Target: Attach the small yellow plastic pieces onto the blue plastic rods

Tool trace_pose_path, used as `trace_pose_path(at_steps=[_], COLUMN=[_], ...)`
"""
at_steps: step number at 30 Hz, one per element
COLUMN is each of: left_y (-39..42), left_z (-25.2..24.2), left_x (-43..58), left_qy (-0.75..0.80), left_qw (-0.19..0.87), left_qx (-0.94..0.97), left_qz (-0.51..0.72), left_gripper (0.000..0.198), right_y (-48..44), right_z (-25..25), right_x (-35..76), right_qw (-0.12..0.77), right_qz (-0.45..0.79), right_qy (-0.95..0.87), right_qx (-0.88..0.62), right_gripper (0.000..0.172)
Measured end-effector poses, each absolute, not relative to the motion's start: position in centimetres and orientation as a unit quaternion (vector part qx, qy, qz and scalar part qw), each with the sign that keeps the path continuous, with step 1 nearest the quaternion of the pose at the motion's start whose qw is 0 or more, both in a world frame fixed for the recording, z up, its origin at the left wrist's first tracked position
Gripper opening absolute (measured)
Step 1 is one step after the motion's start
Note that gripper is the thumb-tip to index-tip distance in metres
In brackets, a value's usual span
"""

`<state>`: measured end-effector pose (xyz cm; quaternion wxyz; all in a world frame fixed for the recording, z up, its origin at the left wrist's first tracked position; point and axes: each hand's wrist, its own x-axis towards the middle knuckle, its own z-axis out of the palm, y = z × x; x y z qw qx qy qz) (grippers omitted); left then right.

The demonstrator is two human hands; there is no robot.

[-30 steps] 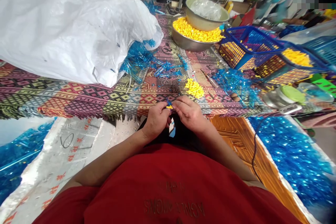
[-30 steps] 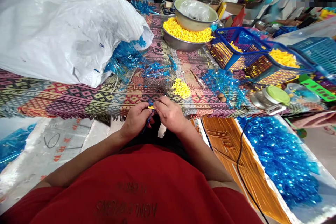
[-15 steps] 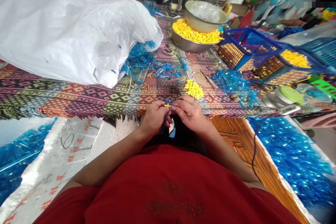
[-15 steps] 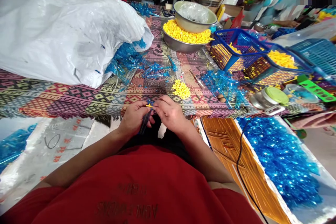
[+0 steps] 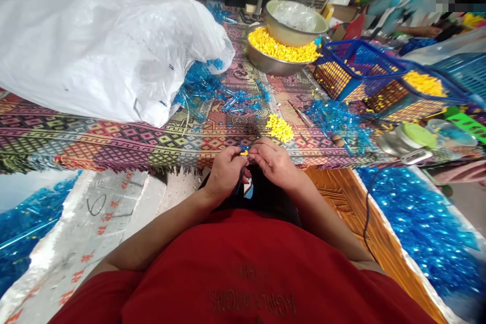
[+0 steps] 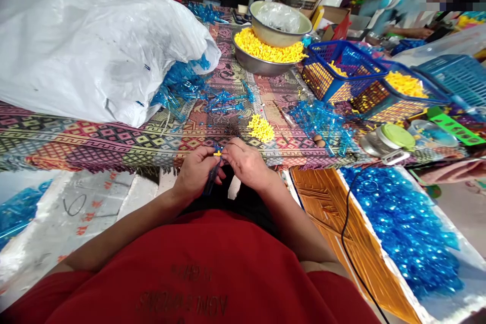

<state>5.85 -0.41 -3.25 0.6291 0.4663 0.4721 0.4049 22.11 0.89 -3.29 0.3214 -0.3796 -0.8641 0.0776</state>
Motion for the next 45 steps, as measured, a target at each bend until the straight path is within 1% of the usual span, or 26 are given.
trace_pose_path(at_steps=[8,12,15,24,27,31,36,40,42,45], left_y=[-0.4,-0.4,-0.4,-0.5,-0.4,0.0,0.4,0.5,0.5,0.5], left_z=[-3.7,-3.7,-3.4,-2.7,-2.4,-2.7,-3.4,-3.5,-3.4,-3.1], left_x=[5.9,5.8,5.8,5.6,5.3,4.9,5.0,5.1,5.1,5.2], left_qy=[0.468,0.472,0.476,0.497,0.483,0.419,0.396,0.397,0.397,0.390], left_qw=[0.631,0.628,0.628,0.614,0.635,0.690,0.720,0.726,0.728,0.729], left_qx=[0.455,0.459,0.466,0.492,0.482,0.445,0.403,0.382,0.371,0.359], left_qz=[0.419,0.415,0.402,0.365,0.361,0.388,0.402,0.412,0.417,0.432], left_gripper=[0.011,0.009,0.008,0.007,0.009,0.017,0.016,0.015,0.014,0.014], right_y=[1.0,1.0,1.1,1.2,1.2,1.2,1.5,1.4,1.2,0.8], right_z=[-2.9,-3.3,-3.6,-2.7,-2.6,-2.6,-3.0,-3.1,-3.0,-3.1], right_x=[22.1,22.1,22.2,22.3,22.5,22.6,22.5,22.4,22.3,22.1], right_qw=[0.321,0.350,0.370,0.297,0.295,0.305,0.316,0.352,0.376,0.374], right_qz=[0.103,0.117,0.097,0.071,0.048,0.034,0.046,0.053,0.052,0.042], right_qy=[-0.864,-0.850,-0.839,-0.871,-0.877,-0.882,-0.875,-0.861,-0.848,-0.846], right_qx=[-0.375,-0.375,-0.386,-0.384,-0.375,-0.356,-0.364,-0.362,-0.371,-0.378], right_gripper=[0.016,0.017,0.018,0.025,0.025,0.025,0.026,0.024,0.020,0.013])
